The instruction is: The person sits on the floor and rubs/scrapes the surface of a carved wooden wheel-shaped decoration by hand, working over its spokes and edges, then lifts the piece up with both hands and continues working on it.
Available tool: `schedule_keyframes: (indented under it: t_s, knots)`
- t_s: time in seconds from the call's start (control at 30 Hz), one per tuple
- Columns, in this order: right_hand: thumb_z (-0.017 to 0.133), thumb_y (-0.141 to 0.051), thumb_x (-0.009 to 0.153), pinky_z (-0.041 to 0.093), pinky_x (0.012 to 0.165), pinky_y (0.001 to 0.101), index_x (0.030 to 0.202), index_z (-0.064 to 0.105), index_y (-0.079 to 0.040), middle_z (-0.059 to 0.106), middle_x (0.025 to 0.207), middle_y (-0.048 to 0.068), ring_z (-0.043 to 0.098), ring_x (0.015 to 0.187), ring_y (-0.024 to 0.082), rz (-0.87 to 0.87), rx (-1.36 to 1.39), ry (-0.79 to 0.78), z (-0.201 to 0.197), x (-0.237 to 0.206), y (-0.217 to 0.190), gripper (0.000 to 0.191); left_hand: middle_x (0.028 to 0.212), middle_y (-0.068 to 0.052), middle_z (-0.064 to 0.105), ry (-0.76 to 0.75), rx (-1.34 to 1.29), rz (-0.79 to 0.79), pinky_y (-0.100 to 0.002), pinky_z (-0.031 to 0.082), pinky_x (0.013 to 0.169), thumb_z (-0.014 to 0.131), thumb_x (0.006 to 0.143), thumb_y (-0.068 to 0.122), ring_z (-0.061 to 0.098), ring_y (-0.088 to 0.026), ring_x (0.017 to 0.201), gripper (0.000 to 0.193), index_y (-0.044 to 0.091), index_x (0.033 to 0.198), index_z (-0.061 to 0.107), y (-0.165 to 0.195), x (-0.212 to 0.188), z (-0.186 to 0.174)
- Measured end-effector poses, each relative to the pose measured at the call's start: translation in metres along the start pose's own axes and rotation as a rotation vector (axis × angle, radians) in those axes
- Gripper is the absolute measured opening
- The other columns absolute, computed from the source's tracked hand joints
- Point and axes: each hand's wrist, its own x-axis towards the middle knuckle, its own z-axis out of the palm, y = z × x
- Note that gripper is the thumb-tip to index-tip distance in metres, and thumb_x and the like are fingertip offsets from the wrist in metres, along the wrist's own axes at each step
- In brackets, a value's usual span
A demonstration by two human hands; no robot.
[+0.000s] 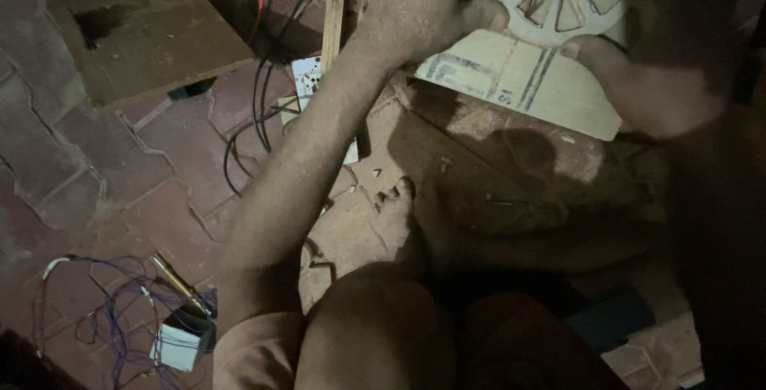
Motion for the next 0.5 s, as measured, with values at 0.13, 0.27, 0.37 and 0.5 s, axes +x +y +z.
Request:
schedule_keyframes:
  t_s: [0.13,0.27,0.37,0.5]
  knots:
    - [0.087,-0.028,0.097,0.053,0.105,0.0487,0.146,0.055,0.004,0.064,0.138,0.024,0.064,0.127,0.038,-0.144,-0.174,0.057,0.000,-0.005,0.018,0.067,0.105,-0.003,0.081,0.044,0.004,0.004,-0.037,0.061,0.081,0.084,0.084,0.045,0.077,-0.018,0.090,0.053,0.023,0.131,0.073,0.005,-0.005,-0.001]
    - [0.084,-0.030,0.104,0.054,0.105,0.0473,0.149,0.052,0.003,0.063,0.135,0.023,0.064,0.127,0.036,-0.078,0.018,-0.007,0.012,0.001,0.031,0.065,0.100,-0.002,0.081,0.091,-0.028,0.037,-0.036,0.062,0.082,0.085,0.080,0.045,0.077,-0.017,0.087,0.056,0.020,0.129,0.073,0.005,-0.009,-0.001]
    - [0.085,-0.037,0.107,0.055,0.102,0.0450,0.150,0.051,0.005,0.063,0.134,0.025,0.065,0.124,0.035,-0.034,0.067,-0.015,0.013,0.006,0.034,0.070,0.102,-0.003,0.081,0.169,-0.019,0.112,-0.037,0.061,0.083,0.085,0.080,0.047,0.077,-0.019,0.090,0.057,0.018,0.128,0.073,0.005,-0.010,0.001]
    - [0.078,-0.029,0.099,0.058,0.091,0.0456,0.147,0.054,0.004,0.068,0.125,0.024,0.069,0.110,0.033,-0.055,0.032,-0.124,-0.003,0.005,0.032,0.063,0.106,-0.002,0.081,0.270,0.027,0.216,-0.039,0.059,0.089,0.085,0.081,0.048,0.076,-0.020,0.095,0.057,0.018,0.127,0.074,0.006,-0.012,0.005]
